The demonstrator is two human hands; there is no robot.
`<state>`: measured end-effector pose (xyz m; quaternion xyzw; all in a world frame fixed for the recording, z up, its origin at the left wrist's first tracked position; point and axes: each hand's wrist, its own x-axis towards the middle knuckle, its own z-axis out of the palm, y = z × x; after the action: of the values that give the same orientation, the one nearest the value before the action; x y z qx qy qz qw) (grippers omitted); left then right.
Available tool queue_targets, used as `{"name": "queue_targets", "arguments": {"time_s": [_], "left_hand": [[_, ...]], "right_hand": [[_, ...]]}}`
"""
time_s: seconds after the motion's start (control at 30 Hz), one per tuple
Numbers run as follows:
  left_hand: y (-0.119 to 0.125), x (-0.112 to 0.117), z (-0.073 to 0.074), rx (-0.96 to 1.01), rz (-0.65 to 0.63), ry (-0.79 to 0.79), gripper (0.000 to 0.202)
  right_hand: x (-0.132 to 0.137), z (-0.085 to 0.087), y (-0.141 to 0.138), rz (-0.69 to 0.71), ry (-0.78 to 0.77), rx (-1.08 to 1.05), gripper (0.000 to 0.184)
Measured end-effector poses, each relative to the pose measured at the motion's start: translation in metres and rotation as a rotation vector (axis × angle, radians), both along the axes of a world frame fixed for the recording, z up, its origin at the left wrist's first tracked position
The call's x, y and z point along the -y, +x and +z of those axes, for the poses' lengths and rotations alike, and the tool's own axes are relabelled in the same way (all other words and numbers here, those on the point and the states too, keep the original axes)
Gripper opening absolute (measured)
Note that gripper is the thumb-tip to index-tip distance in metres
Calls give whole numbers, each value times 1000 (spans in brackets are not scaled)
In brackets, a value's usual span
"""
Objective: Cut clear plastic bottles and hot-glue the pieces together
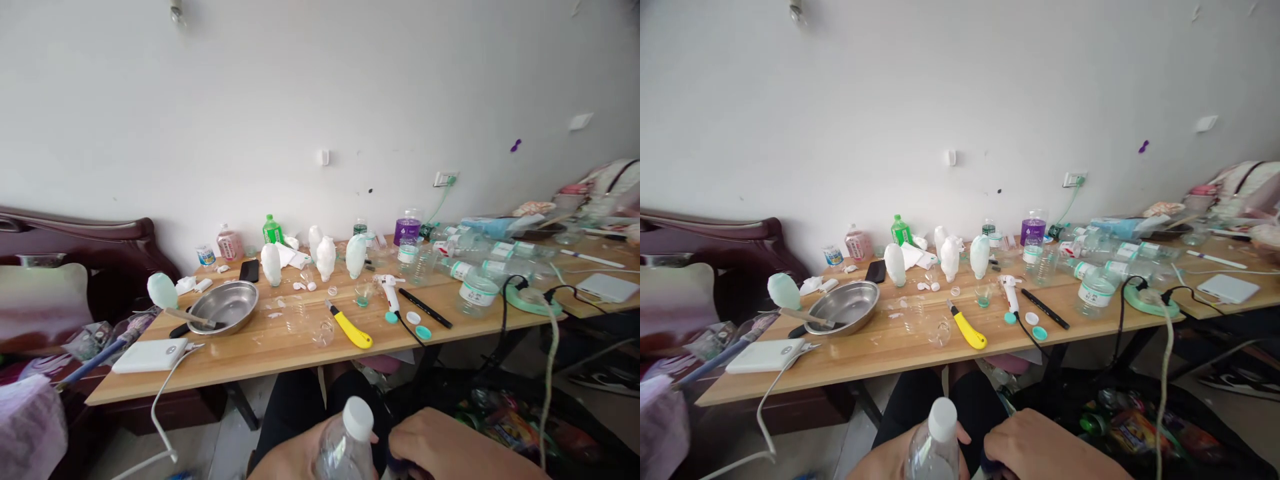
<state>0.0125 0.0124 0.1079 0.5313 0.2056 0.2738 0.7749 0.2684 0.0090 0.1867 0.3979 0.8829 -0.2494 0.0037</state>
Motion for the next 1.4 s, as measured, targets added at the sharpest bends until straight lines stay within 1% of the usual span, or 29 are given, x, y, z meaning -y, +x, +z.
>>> {"name": "queue_targets", "arguments": {"time_s": [0.1, 0.2, 0.4, 0.53, 0.63, 0.73, 0.83, 0.97, 1.1, 1.17, 1.27, 1.33, 1.4], "left_hand": [[4, -1, -2, 49, 40, -66, 95], [7, -16, 0, 128, 76, -127, 91], [12, -58, 8, 258, 187, -97, 77], [14, -71, 9, 273, 269, -119, 70], [13, -71, 14, 248, 306, -114, 63], [12, -69, 21, 213, 338, -108, 57], [13, -69, 24, 181, 382, -100, 54], [14, -70, 28, 126, 443, -85, 52], [14, -67, 33, 99, 500, -43, 58], [13, -64, 30, 104, 521, -13, 61], [9, -59, 19, 130, 507, -25, 61], [4, -57, 12, 141, 457, -54, 57], [-2, -57, 9, 143, 374, -43, 55]], "right_hand": [[1, -4, 5, -50, -8, -31, 18], [-6, -1, 4, -106, -19, -33, 22], [-43, 23, -1, -107, 6, -90, 25], [-57, 32, -2, -121, -32, -95, 30], [-57, 33, -5, -129, -40, -90, 30], [-54, 29, -9, -147, -36, -103, 29], [-52, 25, -11, -178, -18, -118, 28], [-48, 25, -11, -207, 15, -84, 28], [-43, 27, -8, -214, 32, -49, 27], [-42, 26, -7, -220, 51, -21, 26], [-42, 23, -3, -194, 95, 34, 25], [-43, 20, 1, -151, 109, 68, 23], [-44, 18, 5, -106, 120, 92, 20]]}}
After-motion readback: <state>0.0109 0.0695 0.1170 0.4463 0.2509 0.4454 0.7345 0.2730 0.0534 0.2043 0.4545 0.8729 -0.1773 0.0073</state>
